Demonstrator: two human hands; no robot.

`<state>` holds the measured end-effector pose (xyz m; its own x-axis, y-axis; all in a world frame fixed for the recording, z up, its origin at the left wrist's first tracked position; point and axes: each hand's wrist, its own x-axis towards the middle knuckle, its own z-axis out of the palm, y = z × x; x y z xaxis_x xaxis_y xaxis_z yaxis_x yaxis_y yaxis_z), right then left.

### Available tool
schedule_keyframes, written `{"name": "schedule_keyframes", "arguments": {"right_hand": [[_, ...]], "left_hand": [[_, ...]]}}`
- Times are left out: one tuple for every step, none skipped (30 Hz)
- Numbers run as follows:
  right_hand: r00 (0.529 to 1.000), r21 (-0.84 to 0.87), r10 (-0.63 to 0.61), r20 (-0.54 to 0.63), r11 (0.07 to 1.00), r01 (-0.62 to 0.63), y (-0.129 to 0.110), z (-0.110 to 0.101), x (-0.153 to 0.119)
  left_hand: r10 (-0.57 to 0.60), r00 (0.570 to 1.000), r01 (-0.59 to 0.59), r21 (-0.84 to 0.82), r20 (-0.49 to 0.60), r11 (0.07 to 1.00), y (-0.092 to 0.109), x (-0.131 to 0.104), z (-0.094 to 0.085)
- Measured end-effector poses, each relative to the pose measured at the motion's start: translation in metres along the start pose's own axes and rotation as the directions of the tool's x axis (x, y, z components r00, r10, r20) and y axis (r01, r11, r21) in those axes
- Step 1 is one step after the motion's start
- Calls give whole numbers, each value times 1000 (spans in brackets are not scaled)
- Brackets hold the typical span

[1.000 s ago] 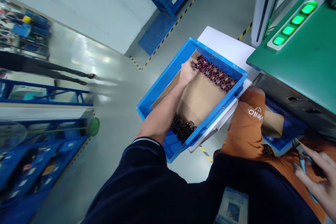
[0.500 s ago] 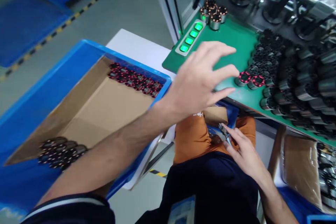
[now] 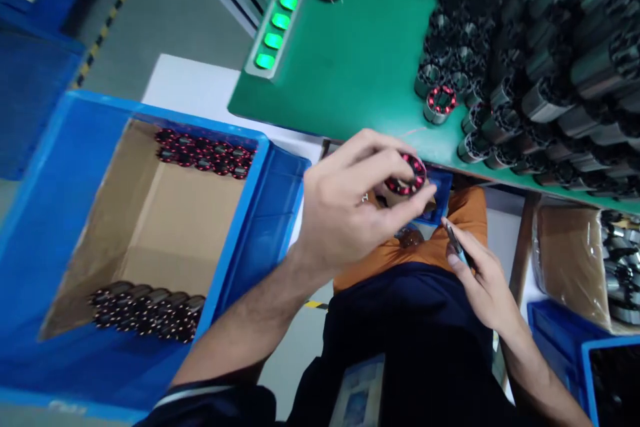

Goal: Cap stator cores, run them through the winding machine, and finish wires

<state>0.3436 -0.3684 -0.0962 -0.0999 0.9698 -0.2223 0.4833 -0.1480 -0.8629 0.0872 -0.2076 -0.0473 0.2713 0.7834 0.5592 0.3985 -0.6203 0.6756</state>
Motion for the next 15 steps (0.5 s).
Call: {"name": "schedule_keyframes", "arguments": {"right_hand": [[999, 12, -40, -13, 999, 40, -8, -1, 1], [997, 22, -79, -24, 997, 79, -15, -3, 4], [993, 32, -112, -34, 993, 113, -22, -4, 7], [989, 41, -139, -40, 989, 141, -29, -5, 10], [986, 51, -159, -43, 986, 161, -34, -7, 12], [984, 59, -174, -41, 983, 176, -38, -8, 15], [982, 65, -185, -37, 980, 187, -41, -8, 17], [981, 68, -191, -30, 979, 192, -43, -9, 19], [981, 70, -192, -24, 979, 194, -44, -9, 20], [981, 72, -192, -18, 979, 192, -44, -9, 21], [982, 77, -189, -14, 979, 190, -44, -9, 21], [982, 83, -188, -10, 979, 188, -44, -9, 21], [982, 91, -187, -6, 978, 187, -44, -8, 22], [982, 96, -187, -3, 978, 187, -44, -8, 22], [982, 96, -186, -2, 978, 186, -44, -7, 22]], "left_hand": [[-9, 1000, 10, -18, 9, 1000, 12, -7, 1], [-12, 1000, 13, -28, 16, 1000, 21, -14, 3], [-14, 1000, 15, -33, 22, 999, 27, -19, 5], [-16, 1000, 17, -37, 21, 999, 30, -24, 8], [-18, 1000, 18, -43, 14, 999, 32, -27, 10], [-19, 1000, 20, -52, 5, 998, 32, -30, 12], [-20, 1000, 20, -62, -4, 998, 31, -32, 13], [-21, 1000, 20, -69, -9, 997, 30, -33, 14], [-26, 1000, 26, -71, -5, 997, 29, -34, 13], [-13, 1000, 13, -76, -8, 997, 28, -34, 12], [-2, 1000, 1, -78, -6, 997, 27, -35, 11], [10, 1000, -10, -77, -1, 997, 27, -35, 10], [19, 1000, -18, -75, 2, 997, 27, -36, 9], [27, 1000, -26, -72, 3, 997, 26, -36, 9], [36, 999, -36, -70, 1, 997, 26, -37, 8]]}}
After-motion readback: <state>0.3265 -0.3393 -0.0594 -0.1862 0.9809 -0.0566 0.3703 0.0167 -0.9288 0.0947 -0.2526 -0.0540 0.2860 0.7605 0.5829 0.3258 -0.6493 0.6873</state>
